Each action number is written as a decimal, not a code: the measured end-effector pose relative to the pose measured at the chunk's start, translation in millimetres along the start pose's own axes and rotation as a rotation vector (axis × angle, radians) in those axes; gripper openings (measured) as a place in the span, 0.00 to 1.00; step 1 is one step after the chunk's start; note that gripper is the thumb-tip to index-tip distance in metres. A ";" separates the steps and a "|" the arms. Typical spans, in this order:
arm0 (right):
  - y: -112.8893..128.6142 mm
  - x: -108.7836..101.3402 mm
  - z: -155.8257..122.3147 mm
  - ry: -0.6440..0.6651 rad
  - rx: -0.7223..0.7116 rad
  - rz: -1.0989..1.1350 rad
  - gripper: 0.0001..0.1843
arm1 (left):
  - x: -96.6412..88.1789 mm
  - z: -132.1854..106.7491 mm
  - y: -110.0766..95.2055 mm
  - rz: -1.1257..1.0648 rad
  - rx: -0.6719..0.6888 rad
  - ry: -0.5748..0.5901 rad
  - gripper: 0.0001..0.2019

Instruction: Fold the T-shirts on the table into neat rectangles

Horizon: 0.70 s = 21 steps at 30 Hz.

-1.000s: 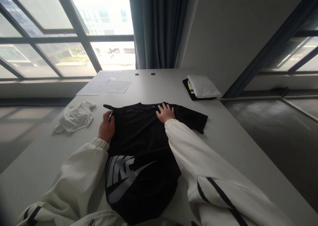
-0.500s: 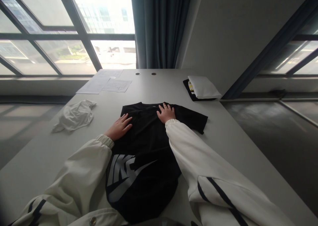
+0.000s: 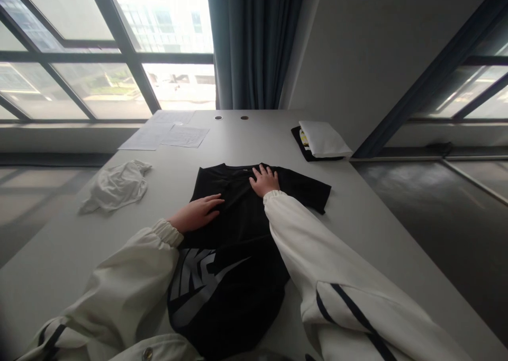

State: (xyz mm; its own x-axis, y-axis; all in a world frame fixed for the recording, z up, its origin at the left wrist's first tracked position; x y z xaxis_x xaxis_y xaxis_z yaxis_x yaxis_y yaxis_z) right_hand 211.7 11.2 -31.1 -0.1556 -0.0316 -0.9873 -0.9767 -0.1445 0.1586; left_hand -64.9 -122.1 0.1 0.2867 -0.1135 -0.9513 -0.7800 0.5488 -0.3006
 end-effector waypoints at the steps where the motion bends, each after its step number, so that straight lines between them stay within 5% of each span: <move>1: -0.1 -0.1 -0.2 -0.001 0.000 -0.001 0.35 | -5.9 6.4 4.2 -0.025 -0.011 -0.033 0.24; 6: 0.2 -1.7 -1.9 0.002 0.002 -0.007 0.34 | -17.5 39.5 39.8 0.081 -0.261 -0.207 0.25; 11: 0.7 -2.8 -3.2 0.011 0.000 -0.016 0.34 | 5.4 46.2 55.5 0.198 -0.397 -0.005 0.29; 15: 0.4 -3.6 -3.6 0.015 0.001 -0.021 0.34 | 7.8 40.9 60.9 0.205 -0.529 0.048 0.31; 21: -0.2 -4.3 -3.0 0.017 0.000 -0.001 0.35 | -0.1 42.8 48.0 0.286 -0.419 -0.019 0.30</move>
State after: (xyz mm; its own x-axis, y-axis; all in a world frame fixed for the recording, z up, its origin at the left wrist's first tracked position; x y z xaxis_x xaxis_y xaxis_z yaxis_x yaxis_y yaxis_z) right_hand 212.9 8.4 -26.9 -0.1525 -0.0482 -0.9871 -0.9767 -0.1450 0.1580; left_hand -78.5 -60.3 -11.3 0.0363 0.0099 -0.9993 -0.9838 0.1760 -0.0340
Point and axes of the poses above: each hand's wrist, its own z-axis towards the middle knuckle, its own x-axis out of the palm, y = z × x, the point moved 2 cm from there along z, towards the middle knuckle, and after that the axes turned 2 degrees about y, right-handed, at the moved point
